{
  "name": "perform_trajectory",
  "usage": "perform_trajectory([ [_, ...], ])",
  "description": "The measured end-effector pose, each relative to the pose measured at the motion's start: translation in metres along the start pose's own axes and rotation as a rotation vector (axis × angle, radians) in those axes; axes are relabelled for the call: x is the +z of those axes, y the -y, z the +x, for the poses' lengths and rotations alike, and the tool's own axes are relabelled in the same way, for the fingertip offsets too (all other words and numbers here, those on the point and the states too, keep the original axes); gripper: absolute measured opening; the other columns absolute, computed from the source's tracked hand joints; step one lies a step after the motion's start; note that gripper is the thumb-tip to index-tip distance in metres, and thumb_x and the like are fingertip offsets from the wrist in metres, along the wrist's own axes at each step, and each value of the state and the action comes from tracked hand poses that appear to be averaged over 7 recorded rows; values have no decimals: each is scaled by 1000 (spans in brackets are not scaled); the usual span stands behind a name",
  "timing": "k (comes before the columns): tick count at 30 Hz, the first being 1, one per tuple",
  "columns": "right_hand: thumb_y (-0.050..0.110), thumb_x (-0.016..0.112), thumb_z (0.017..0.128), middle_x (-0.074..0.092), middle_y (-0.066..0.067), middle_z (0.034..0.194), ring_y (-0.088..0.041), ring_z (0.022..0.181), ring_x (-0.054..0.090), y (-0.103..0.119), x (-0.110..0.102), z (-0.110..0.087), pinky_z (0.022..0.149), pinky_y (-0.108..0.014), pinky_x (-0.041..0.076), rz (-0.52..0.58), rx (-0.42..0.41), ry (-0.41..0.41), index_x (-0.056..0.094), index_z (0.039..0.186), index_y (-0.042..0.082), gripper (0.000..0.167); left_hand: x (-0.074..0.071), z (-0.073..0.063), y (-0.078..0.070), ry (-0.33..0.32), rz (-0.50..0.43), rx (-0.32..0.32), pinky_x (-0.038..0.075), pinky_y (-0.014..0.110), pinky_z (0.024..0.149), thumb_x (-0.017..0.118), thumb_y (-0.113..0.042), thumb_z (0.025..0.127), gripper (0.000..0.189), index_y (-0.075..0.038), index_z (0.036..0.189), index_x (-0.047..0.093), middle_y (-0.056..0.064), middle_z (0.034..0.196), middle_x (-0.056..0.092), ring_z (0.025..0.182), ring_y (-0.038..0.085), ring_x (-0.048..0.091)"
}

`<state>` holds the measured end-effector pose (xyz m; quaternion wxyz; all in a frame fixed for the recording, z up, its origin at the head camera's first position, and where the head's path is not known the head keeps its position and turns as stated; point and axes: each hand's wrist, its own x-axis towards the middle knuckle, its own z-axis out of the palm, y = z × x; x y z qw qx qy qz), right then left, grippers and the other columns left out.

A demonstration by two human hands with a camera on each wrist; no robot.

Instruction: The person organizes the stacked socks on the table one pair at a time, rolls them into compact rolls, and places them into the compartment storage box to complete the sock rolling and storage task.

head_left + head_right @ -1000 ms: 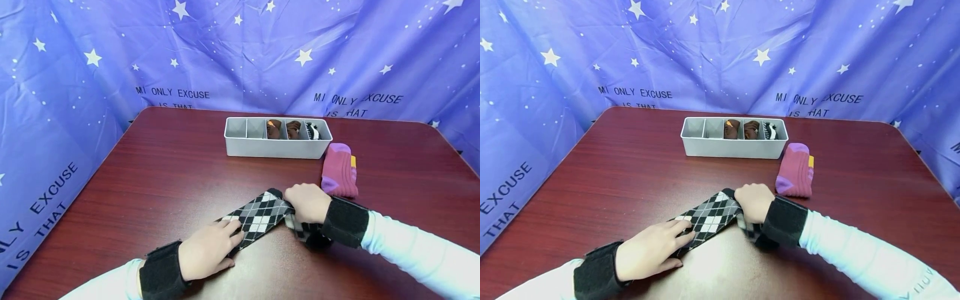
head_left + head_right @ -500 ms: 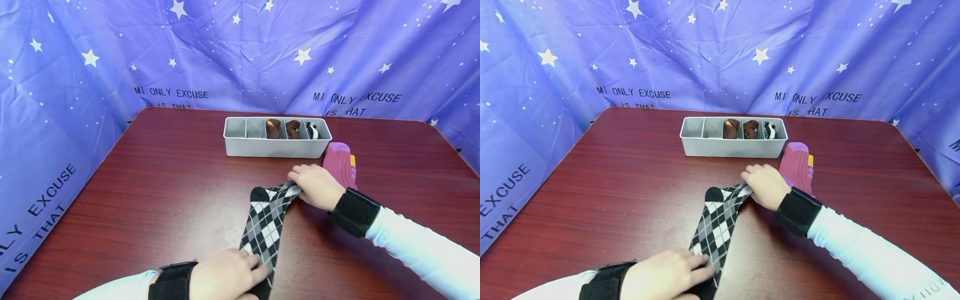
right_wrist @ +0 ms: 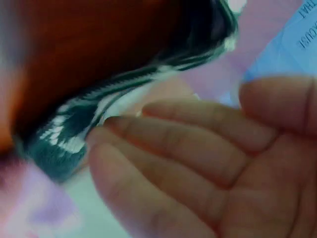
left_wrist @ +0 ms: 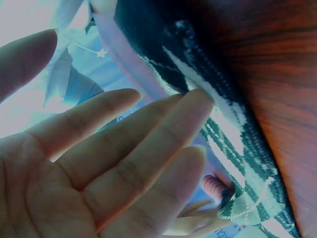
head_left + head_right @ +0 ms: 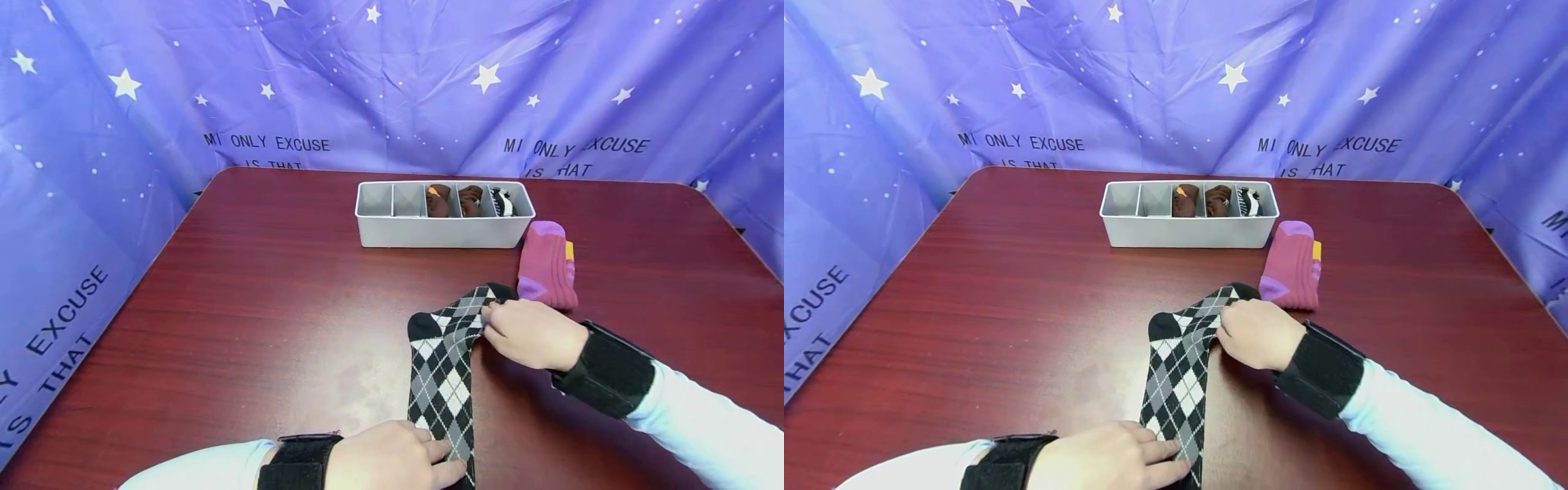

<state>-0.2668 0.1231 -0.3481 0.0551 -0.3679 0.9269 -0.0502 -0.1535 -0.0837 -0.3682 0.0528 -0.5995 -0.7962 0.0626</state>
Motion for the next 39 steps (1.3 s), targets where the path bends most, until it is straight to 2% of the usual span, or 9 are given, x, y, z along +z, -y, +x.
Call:
perform_trajectory([
  [2,16,45,82,50,-2,65,-14,59,51,0,6,5,60,-32,45,5,9,1,52,69,9,16,0,-1,0,-6,11,-3,38,10,57,49,-32,75,26,-27,101,52,-18,83,54,64,-5,49],
  [5,20,43,85,56,-23,98,-31,90,56,-1,15,12,81,-40,42,16,22,29,57,92,-5,30,-1,-1,0,2,-5,-4,38,10,58,49,-32,76,27,-27,102,52,-19,82,54,66,-5,49],
  [7,23,42,86,43,-30,120,-38,113,42,-4,19,17,93,-44,33,35,33,62,48,112,-11,43,-1,0,1,14,-21,1,38,9,60,49,-33,77,28,-26,104,52,-19,84,55,69,-5,50],
  [9,25,41,88,32,-29,131,-38,122,30,-7,21,22,99,-45,26,70,49,102,38,122,-12,50,0,0,1,28,-31,4,39,9,62,49,-33,78,29,-26,106,52,-19,90,56,73,-5,51],
  [16,21,40,88,26,-29,134,-39,125,24,-21,17,44,100,-46,23,95,7,161,32,125,-12,51,2,7,1,9,71,28,39,8,66,45,-34,81,26,-28,105,53,-15,111,54,82,-3,50],
  [24,19,40,88,24,-29,135,-38,126,23,-20,15,60,101,-45,22,81,-1,199,30,126,-12,51,3,12,0,26,139,35,33,10,55,45,-35,80,22,-36,96,60,-16,115,52,77,-3,46],
  [33,24,45,86,30,-25,133,-35,125,28,-24,21,51,100,-45,24,68,-36,76,34,126,-9,53,3,9,2,92,80,-52,34,14,65,46,-42,79,23,-35,98,56,-18,110,53,89,-2,48],
  [36,26,50,84,41,-20,128,-30,121,37,-13,9,33,98,-42,29,83,-52,-39,43,122,-3,49,-1,5,5,63,50,-98,34,16,67,51,-48,74,24,-33,93,55,-17,96,53,87,0,48],
  [39,25,56,80,56,-5,109,-14,103,51,3,0,6,88,-32,39,95,-106,-171,55,109,7,34,-4,2,6,-2,73,-96,33,17,65,51,-47,73,22,-32,89,54,-17,86,51,82,1,48],
])
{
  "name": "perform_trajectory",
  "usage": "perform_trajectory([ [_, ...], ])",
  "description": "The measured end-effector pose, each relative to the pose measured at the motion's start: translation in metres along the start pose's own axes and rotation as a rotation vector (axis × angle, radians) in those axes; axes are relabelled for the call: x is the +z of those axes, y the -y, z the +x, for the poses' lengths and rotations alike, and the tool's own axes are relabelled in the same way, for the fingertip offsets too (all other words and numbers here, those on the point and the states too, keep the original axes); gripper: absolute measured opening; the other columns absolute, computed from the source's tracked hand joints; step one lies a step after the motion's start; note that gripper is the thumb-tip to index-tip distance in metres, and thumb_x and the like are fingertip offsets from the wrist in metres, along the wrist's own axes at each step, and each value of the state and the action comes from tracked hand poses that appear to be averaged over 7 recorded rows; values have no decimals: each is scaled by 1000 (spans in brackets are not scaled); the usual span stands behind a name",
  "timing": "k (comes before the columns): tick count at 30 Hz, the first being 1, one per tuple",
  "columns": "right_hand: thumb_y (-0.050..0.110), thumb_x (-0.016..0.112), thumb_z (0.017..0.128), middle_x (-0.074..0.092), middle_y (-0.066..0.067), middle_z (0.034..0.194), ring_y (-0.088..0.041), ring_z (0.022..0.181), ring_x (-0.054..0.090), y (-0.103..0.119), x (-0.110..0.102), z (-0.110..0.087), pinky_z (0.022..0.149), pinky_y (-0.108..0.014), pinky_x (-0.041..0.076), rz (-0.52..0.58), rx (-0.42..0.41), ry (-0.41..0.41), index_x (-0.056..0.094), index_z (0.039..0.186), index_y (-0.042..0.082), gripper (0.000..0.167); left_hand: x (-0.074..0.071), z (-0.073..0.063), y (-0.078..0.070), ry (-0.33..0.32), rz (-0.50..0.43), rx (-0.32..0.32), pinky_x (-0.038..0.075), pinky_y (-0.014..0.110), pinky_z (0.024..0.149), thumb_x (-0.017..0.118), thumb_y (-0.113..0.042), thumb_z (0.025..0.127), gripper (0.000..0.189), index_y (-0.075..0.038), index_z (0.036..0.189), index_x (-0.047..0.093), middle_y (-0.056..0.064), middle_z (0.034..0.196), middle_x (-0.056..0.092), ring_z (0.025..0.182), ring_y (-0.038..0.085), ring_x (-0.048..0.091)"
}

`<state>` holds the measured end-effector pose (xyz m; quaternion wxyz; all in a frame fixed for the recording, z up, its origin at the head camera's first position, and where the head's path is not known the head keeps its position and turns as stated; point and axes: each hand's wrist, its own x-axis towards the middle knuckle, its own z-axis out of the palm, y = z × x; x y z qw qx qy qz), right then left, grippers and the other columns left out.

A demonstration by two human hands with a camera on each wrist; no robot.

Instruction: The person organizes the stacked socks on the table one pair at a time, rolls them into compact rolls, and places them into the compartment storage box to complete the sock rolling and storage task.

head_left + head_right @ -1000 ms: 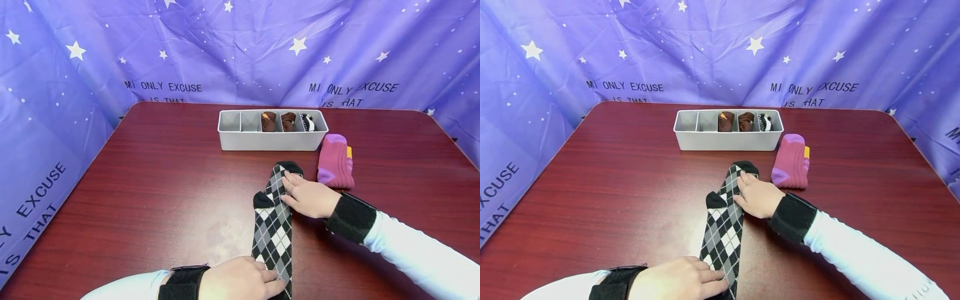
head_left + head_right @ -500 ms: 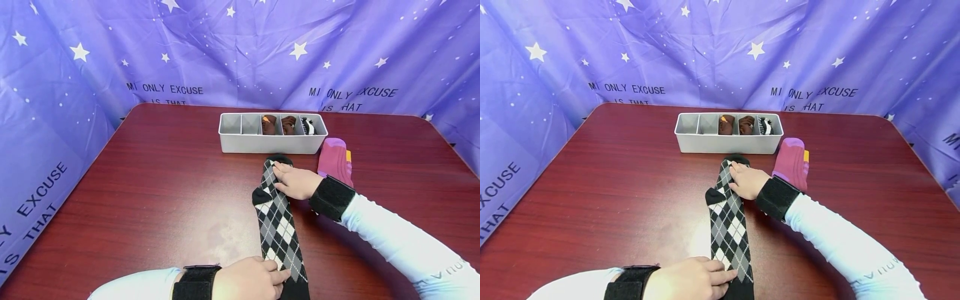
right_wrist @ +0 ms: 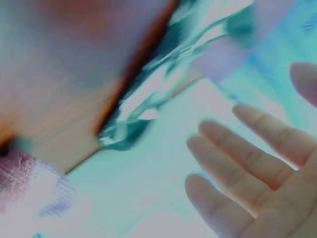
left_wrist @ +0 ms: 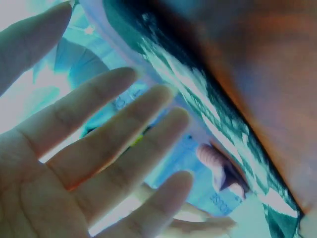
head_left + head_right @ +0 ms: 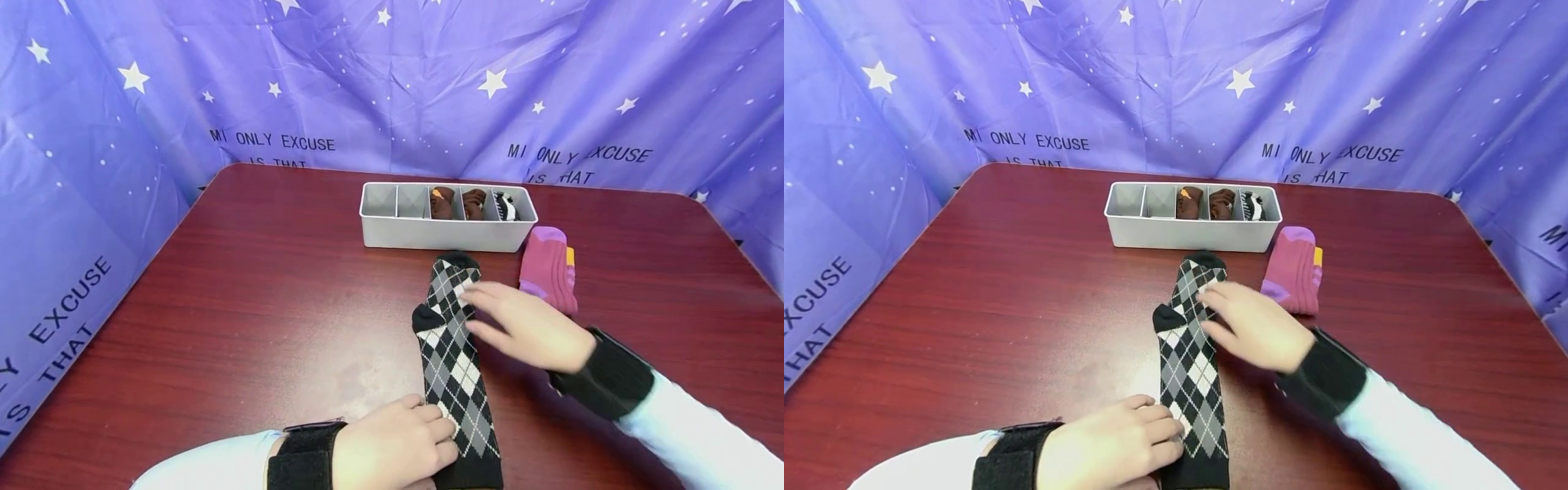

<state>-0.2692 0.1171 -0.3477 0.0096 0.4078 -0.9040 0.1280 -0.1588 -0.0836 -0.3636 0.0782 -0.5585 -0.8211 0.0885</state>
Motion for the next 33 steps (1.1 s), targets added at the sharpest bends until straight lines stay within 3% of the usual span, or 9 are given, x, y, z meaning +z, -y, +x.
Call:
perform_trajectory([
  [4,22,63,74,47,14,80,3,74,45,26,0,-35,68,-15,39,49,-166,-95,56,82,21,11,0,-1,-4,-50,52,35,30,16,60,48,-38,77,10,-32,83,52,-17,82,50,77,0,48],
  [7,22,64,72,40,16,75,4,70,38,41,7,-52,65,-11,31,85,-285,-75,51,75,26,13,0,-1,-4,-40,36,6,32,16,61,52,-37,74,6,-32,78,52,-16,80,50,74,1,49],
  [9,22,64,71,39,16,74,4,71,37,47,12,-59,67,-10,29,90,-321,-42,51,74,26,14,0,-1,-3,-30,19,-25,34,17,63,55,-38,72,10,-30,77,52,-14,78,49,74,2,50],
  [17,31,70,58,35,15,74,-2,74,38,62,23,-71,68,-18,33,-17,-273,43,51,70,23,25,3,0,0,-18,36,-61,38,19,70,60,-50,65,30,-26,80,52,-12,77,49,75,4,51],
  [26,31,71,51,37,12,70,-4,68,37,71,31,-77,63,-20,35,-125,-254,-45,49,65,19,29,10,5,-8,-146,23,-99,37,20,65,53,-29,72,7,-22,71,53,-9,70,49,68,7,51],
  [30,32,71,51,37,11,69,-5,66,37,70,30,-80,62,-20,35,-130,-248,-52,49,65,19,29,9,5,-7,-142,-18,-89,38,20,64,54,-30,73,9,-21,72,54,-9,69,49,67,7,51],
  [33,25,68,56,36,12,68,-4,65,37,68,30,-80,62,-19,34,-107,-253,-66,47,63,20,22,6,4,-4,-116,-58,-73,39,20,65,54,-30,74,9,-20,73,55,-9,69,48,68,7,51],
])
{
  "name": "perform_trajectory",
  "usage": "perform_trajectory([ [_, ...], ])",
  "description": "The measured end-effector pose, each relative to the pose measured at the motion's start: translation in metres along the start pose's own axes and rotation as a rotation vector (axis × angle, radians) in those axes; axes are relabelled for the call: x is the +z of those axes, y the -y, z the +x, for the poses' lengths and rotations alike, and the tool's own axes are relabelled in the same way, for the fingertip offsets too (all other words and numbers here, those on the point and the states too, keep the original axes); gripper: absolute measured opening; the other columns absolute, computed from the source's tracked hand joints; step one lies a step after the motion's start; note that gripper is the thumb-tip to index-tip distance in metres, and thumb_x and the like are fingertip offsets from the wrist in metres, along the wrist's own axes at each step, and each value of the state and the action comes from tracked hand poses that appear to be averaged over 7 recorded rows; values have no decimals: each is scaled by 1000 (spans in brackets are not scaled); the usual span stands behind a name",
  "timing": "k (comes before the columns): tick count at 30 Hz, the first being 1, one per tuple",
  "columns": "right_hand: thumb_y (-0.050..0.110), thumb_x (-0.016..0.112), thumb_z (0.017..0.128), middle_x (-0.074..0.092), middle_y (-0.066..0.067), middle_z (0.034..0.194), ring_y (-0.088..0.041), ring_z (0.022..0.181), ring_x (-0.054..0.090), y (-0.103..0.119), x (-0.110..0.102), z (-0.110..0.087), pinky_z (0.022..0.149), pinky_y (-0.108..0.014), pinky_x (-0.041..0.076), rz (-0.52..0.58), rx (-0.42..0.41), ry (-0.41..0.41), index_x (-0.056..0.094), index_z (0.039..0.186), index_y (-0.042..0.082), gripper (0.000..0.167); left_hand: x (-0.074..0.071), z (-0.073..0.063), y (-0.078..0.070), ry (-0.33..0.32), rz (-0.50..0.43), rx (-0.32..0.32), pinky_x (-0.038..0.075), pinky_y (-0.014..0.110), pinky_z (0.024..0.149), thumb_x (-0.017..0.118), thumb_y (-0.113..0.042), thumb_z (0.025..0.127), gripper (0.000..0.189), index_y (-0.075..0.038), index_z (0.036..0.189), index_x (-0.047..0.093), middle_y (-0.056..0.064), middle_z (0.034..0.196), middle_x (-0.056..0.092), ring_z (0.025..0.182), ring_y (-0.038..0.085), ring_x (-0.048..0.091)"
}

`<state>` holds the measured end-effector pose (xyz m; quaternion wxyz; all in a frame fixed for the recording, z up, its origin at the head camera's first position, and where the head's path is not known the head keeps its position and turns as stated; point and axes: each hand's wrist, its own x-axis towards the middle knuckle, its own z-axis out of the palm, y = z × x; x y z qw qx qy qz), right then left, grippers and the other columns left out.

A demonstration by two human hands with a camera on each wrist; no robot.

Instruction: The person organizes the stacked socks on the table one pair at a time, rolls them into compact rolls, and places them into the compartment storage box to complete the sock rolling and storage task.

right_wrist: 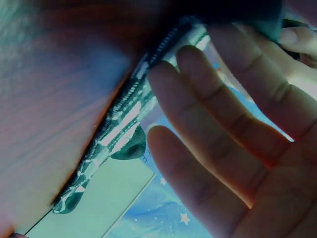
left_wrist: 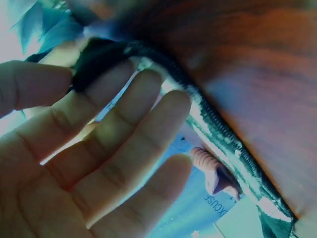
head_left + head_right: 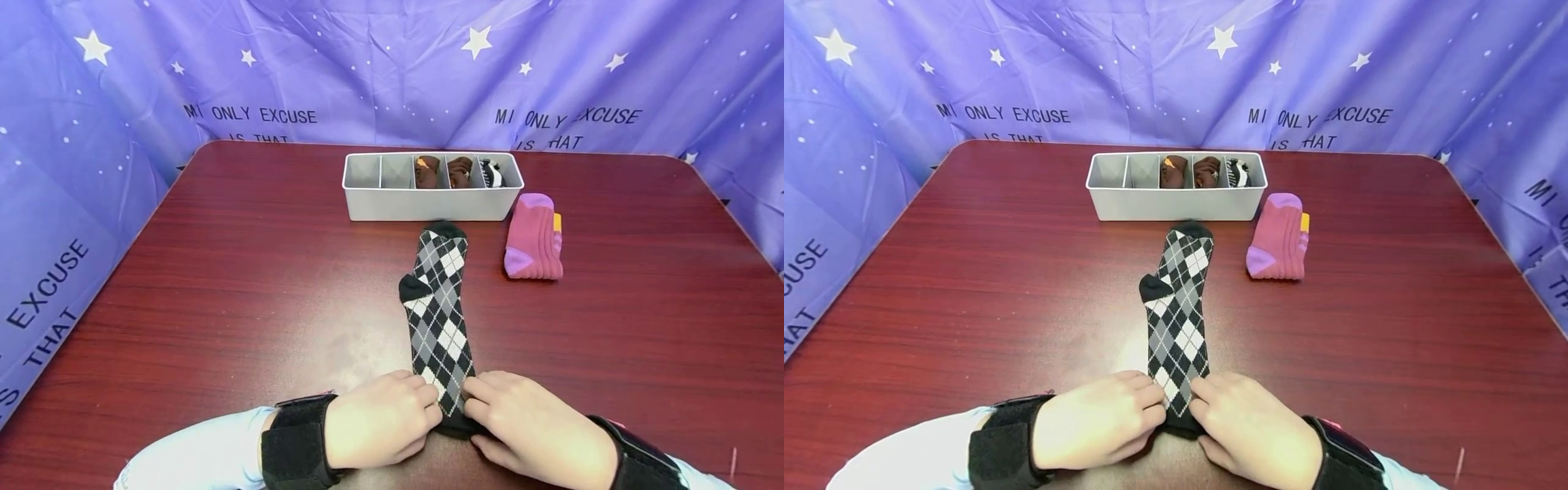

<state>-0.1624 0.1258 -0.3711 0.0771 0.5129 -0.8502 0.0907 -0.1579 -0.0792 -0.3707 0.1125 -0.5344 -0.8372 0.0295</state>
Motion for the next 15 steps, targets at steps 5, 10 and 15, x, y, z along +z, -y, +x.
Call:
perform_trajectory([
  [5,19,62,68,37,15,66,-2,64,39,-10,1,1,64,-19,34,59,-6,-50,47,64,23,16,0,-1,8,2,-53,-82,39,22,60,53,-27,76,9,-18,73,53,-9,65,48,64,7,52],
  [10,20,62,71,37,17,65,-1,61,39,-19,3,2,62,-20,36,43,75,-64,51,67,24,13,3,1,14,-54,-73,-168,36,22,53,52,-25,77,9,-18,72,52,-9,66,49,61,7,51],
  [15,22,63,71,35,18,64,-1,59,36,-25,7,2,60,-20,34,29,112,-61,49,65,25,15,1,5,14,-122,-74,-119,37,20,57,53,-20,78,2,-19,77,51,-9,74,48,67,7,49],
])
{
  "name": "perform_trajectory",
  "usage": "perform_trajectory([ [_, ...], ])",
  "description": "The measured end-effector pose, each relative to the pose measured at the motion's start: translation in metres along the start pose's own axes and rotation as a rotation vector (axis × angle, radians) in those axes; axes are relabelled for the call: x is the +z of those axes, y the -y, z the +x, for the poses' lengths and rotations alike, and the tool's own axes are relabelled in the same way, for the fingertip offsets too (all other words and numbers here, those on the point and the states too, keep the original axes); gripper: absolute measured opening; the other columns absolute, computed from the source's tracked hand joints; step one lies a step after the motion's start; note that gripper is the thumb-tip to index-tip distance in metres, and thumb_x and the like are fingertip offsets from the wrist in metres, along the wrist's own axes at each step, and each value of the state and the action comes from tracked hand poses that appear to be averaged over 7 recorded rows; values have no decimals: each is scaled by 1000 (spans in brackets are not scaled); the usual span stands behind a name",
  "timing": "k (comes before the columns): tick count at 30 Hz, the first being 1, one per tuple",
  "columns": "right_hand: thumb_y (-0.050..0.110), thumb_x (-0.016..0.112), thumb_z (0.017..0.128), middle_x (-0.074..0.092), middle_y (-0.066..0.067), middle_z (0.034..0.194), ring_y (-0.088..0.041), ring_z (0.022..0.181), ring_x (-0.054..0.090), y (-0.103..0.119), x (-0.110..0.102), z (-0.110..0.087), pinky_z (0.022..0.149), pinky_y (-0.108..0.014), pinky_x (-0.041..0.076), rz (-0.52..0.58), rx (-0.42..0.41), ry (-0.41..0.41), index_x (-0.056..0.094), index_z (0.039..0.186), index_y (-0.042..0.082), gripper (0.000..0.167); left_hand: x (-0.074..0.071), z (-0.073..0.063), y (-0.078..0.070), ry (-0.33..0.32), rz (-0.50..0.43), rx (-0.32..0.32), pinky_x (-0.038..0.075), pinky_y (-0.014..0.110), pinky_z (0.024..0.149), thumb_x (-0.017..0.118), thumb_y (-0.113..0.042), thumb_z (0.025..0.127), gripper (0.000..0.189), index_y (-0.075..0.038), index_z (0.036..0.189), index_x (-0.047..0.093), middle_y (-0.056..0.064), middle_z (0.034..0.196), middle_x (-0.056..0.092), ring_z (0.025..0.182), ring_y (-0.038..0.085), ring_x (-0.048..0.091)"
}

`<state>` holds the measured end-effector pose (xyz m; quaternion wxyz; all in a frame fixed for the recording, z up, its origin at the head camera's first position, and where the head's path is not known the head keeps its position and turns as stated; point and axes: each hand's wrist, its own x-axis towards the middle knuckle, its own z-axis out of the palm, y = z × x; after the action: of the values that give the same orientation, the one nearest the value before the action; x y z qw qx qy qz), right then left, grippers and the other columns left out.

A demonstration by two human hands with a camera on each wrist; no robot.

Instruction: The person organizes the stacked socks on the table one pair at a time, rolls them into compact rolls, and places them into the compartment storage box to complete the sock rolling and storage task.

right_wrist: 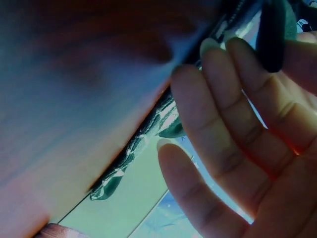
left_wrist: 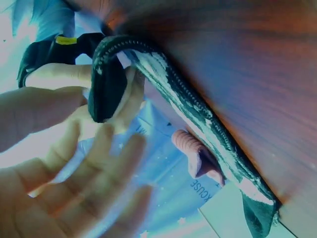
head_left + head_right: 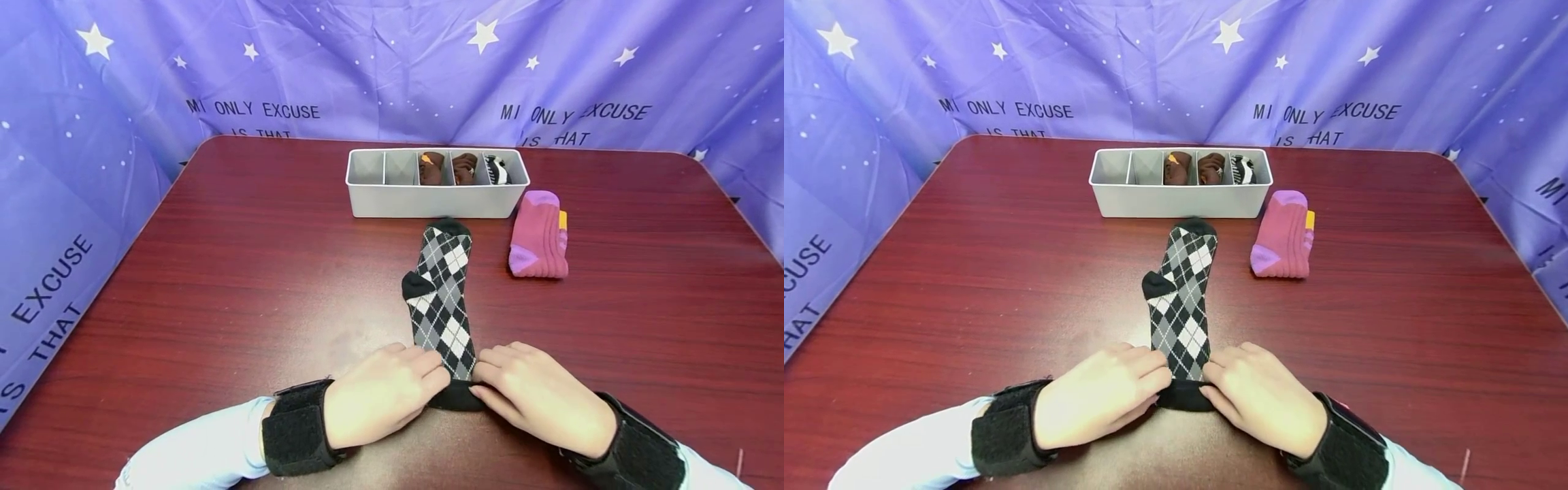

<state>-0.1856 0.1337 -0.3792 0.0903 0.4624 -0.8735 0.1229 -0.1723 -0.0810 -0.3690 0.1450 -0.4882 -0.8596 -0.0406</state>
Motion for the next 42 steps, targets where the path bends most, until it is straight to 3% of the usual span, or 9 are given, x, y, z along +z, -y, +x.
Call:
perform_trajectory([
  [4,23,63,70,34,17,63,-1,59,35,-1,1,1,60,-20,33,-10,12,-7,47,64,25,17,0,1,-3,9,53,78,38,19,61,48,-21,80,6,-21,81,53,-10,84,51,76,6,50],
  [7,25,63,70,33,17,63,-1,59,35,-1,1,2,59,-20,32,-26,19,-11,46,64,25,18,1,-1,-5,26,92,95,37,20,61,48,-23,80,7,-22,79,55,-11,84,52,76,6,50],
  [13,27,65,66,36,15,66,-1,62,34,-1,-6,3,60,-19,32,-23,1,-51,48,69,23,18,3,-3,-6,21,157,82,34,21,57,49,-25,77,11,-24,70,57,-11,70,51,67,5,50],
  [20,21,69,57,40,13,74,-4,66,38,4,-9,4,63,-19,32,19,-138,-3,51,73,21,23,4,-2,-7,56,163,52,34,21,56,49,-26,77,11,-23,71,58,-10,74,52,69,6,49],
  [29,23,71,53,39,12,71,-5,67,38,6,-5,3,63,-22,34,-36,-91,65,54,69,20,24,4,-1,-7,67,175,31,33,21,54,49,-24,77,11,-22,72,59,-10,74,50,68,6,48],
  [36,12,63,56,39,14,65,-3,61,38,8,-4,3,59,-20,32,-33,-89,38,51,68,20,19,6,-3,-7,49,135,15,34,22,54,53,-24,74,8,-21,69,58,-10,66,53,63,7,50],
  [42,7,62,61,49,17,73,1,67,45,8,-7,-1,68,-17,34,115,-130,20,55,89,19,31,3,-4,-7,67,1,-2,36,22,51,58,-25,72,7,-19,72,54,-10,62,53,61,7,53],
])
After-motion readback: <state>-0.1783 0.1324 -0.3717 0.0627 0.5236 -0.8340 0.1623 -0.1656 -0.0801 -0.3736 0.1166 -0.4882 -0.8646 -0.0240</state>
